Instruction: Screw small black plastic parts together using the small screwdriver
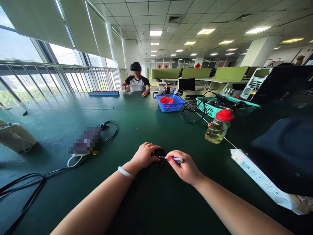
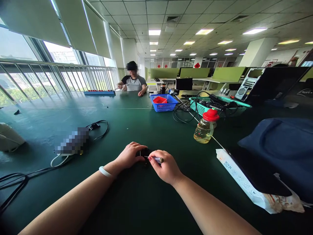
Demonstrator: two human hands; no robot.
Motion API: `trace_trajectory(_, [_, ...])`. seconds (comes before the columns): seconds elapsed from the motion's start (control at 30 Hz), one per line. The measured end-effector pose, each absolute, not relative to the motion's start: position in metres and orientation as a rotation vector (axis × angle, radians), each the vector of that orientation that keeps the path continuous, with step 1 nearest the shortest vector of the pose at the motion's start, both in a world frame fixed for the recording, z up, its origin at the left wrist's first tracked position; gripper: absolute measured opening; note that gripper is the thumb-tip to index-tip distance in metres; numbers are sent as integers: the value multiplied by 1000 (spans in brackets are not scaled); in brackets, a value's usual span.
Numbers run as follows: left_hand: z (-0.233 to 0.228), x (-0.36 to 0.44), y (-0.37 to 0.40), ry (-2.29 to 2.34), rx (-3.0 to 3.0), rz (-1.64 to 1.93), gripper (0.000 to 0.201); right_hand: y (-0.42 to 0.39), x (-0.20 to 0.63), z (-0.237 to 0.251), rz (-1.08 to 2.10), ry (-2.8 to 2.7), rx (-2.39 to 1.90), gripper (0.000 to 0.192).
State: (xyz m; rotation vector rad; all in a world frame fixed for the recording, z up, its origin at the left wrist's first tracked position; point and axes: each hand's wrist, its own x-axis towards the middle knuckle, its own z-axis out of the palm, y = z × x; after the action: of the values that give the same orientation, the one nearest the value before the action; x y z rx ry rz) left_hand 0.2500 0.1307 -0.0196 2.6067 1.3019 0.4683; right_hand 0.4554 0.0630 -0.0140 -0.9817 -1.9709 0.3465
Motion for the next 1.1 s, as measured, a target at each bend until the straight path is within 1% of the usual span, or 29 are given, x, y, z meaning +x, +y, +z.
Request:
trace_trajectory(0.17, [-20,250,131,1274,2617,482,50,66,446,-16,283,-2032,-1035,17])
trace_trajectory(0.37, [-20,249,131,1288,2616,475,50,64,456,-11,481,-1859,-1034,24])
trace_trajectory(0.53, [-19,250,128,1289,2619,468,50,61,462,-6,246,-1819,-1034,21])
trace_trajectory(0.67, [-18,250,125,1281,2630,499,48,65,459,-10,207,-1896,-1038,20])
trace_trajectory(0.77, [-17,251,124,1271,2625,549,44,69,458,-13,278,-1873,-1068,21])
trace_trajectory(0.97, [-14,253,122,1225,2592,655,39,73,461,-16,551,-1826,-1066,24])
trace_trajectory(1.1, [-11,254,119,1189,2537,832,35,71,465,-13,628,-1764,-992,26])
